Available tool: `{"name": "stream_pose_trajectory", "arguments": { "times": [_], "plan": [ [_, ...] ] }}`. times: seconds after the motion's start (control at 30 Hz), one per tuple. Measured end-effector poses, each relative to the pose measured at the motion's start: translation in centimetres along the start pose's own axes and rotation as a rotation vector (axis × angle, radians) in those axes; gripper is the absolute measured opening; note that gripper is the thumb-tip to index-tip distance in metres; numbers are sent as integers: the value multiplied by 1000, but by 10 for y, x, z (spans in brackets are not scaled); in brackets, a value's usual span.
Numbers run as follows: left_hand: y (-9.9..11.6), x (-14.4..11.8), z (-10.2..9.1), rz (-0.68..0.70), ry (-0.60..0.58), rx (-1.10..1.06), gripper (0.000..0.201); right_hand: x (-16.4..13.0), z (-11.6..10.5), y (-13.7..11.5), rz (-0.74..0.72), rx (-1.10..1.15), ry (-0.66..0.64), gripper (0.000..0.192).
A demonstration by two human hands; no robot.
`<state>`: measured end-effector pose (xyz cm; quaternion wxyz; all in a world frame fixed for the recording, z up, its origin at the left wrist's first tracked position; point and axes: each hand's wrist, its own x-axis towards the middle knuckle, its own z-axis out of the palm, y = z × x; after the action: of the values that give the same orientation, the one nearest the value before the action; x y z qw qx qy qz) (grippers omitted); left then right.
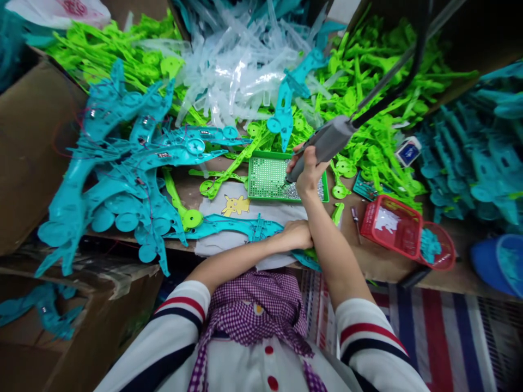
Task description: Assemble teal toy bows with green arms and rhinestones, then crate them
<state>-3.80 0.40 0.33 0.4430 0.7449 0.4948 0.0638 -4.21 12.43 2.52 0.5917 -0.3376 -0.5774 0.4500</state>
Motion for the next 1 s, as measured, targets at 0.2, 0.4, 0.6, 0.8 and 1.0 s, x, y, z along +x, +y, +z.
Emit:
{"name": "stream_pose_trajectory", "arguments": {
  "times": [0.2,0.4,0.6,0.8,1.0],
  "plan": [
    [1,0,-1,-12,-2,9,30,-1,-2,1,49,27,19,52],
    [0,0,1,-21,4,40,30,2,-1,-14,33,7,48,57],
    [-3,0,0,59,-18,1,26,-3,-70,-78,-113,-39,263,61],
    [-4,1,-1,62,-15,5,26,-4,-163,-70,-165,-212,528,50],
    [-1,0,-3,43,-25,2,27,1,-173,-35,-170,-160,506,48]
  ]
}}
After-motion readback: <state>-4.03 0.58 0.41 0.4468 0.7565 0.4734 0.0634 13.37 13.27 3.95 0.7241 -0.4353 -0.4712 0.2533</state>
